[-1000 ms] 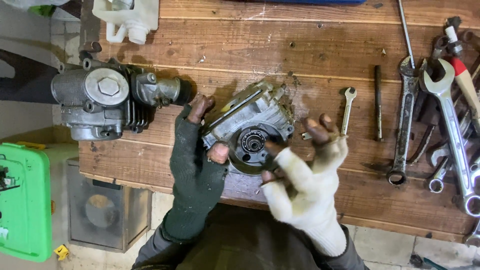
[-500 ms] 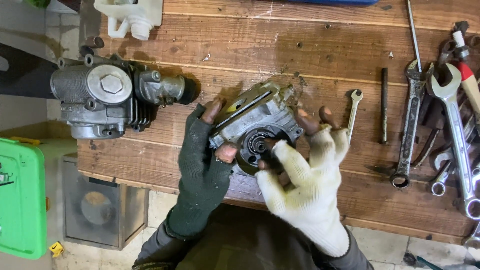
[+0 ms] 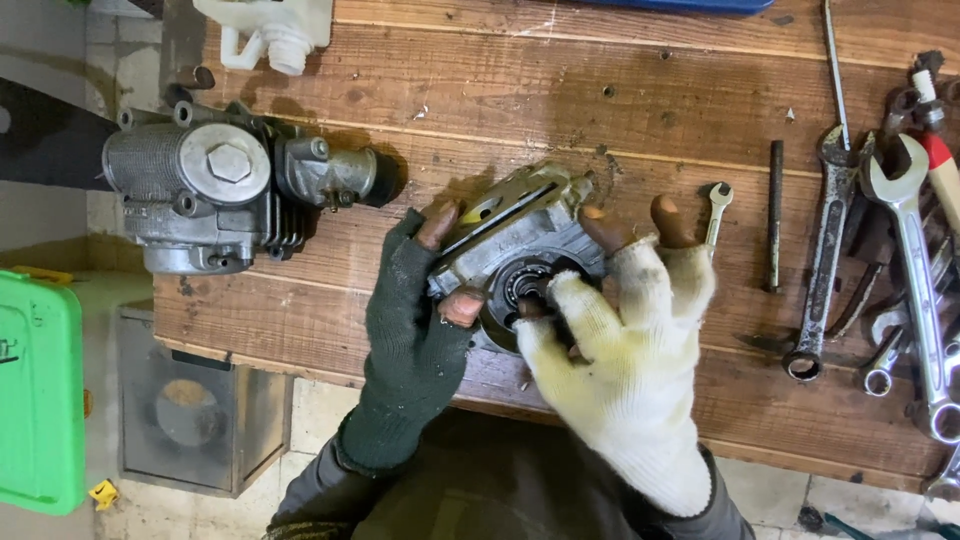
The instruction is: The person assembles a small engine by inserting a bearing into the crankcase and rotating it to check fit. They then pick up a clutch assembly and apply oil to it using a brush.
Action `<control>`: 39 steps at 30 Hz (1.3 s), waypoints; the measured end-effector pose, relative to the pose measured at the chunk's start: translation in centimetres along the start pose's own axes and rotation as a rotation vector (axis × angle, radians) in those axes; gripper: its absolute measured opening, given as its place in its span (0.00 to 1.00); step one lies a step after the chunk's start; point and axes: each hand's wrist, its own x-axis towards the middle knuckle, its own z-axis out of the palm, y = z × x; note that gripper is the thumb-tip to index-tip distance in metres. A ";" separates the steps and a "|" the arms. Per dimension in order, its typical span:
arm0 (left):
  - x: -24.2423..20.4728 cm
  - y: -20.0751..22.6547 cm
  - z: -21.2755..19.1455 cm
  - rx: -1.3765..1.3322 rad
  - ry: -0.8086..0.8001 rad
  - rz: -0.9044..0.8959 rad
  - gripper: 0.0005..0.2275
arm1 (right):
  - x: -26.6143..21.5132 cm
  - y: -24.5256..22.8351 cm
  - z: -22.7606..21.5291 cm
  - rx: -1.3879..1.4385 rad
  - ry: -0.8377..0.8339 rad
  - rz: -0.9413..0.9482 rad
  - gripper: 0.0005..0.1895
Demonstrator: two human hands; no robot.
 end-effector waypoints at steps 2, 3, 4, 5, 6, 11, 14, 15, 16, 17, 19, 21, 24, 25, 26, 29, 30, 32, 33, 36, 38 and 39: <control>0.0 0.1 0.0 -0.020 -0.002 -0.009 0.23 | -0.2 0.4 0.0 0.023 -0.033 0.004 0.17; 0.1 0.2 0.0 -0.040 -0.004 -0.018 0.23 | -0.4 0.6 0.0 0.046 -0.065 0.009 0.20; 0.0 0.2 0.0 -0.040 -0.002 -0.018 0.23 | -0.1 0.7 -0.2 0.046 -0.066 0.007 0.20; 0.0 0.2 0.0 -0.042 0.000 -0.007 0.23 | 0.1 0.8 -0.3 0.103 -0.064 -0.028 0.16; 0.0 0.2 0.0 -0.044 0.002 0.005 0.22 | 0.3 0.8 -0.4 0.161 -0.061 -0.063 0.13; 0.0 0.0 0.0 -0.063 -0.005 0.012 0.23 | 0.2 0.4 -0.1 0.035 -0.041 -0.035 0.14; 0.0 -0.1 -0.1 -0.045 -0.006 0.012 0.23 | -0.3 0.6 0.1 0.002 -0.065 0.007 0.18; 0.0 -0.2 0.0 -0.045 -0.006 0.018 0.23 | -0.5 0.8 0.1 0.016 -0.100 0.036 0.21; 0.1 -0.1 0.0 -0.046 -0.005 0.018 0.23 | -0.3 0.8 0.0 0.015 -0.101 0.035 0.21; 0.2 0.0 0.0 -0.050 -0.004 0.021 0.23 | -0.1 0.8 -0.1 0.079 -0.103 0.019 0.18; 0.3 0.0 0.0 -0.054 -0.005 0.023 0.23 | 0.3 0.7 -0.3 0.142 -0.105 0.004 0.16; 0.2 0.0 0.0 -0.022 -0.005 0.022 0.23 | 0.5 0.5 -0.3 0.131 -0.067 -0.009 0.14; -0.1 -0.1 -0.1 -0.034 -0.007 -0.012 0.24 | -0.9 0.8 0.8 -0.007 -0.044 0.055 0.20; 0.0 -0.2 -0.1 -0.034 -0.005 -0.012 0.24 | -0.5 0.8 0.5 -0.007 -0.045 0.053 0.20; -0.1 -0.4 -0.1 -0.015 -0.005 -0.016 0.24 | -0.1 0.8 0.3 0.087 -0.044 0.026 0.19; 0.0 -0.4 -0.1 -0.006 -0.008 -0.002 0.24 | 0.1 0.8 0.0 0.171 -0.062 0.010 0.16; 0.1 -0.3 -0.1 -0.012 -0.009 0.014 0.23 | 0.0 0.8 0.0 0.165 -0.081 0.019 0.14; 0.1 -0.4 0.1 -0.031 -0.008 0.008 0.23 | 0.0 0.8 0.1 0.108 -0.060 0.005 0.14; 0.1 -0.4 0.1 -0.047 -0.005 0.002 0.24 | 0.1 0.7 0.2 0.054 -0.039 -0.011 0.14; -0.1 -0.7 -0.1 -0.018 -0.014 0.000 0.23 | 0.1 1.0 0.4 0.161 -0.010 -0.055 0.19; -0.2 -0.5 -0.2 -0.033 -0.011 -0.024 0.23 | 0.8 0.4 -0.1 0.194 -0.040 -0.030 0.15; -0.2 -0.4 -0.1 -0.049 -0.015 -0.046 0.24 | 1.1 0.1 -0.4 0.225 -0.065 0.001 0.11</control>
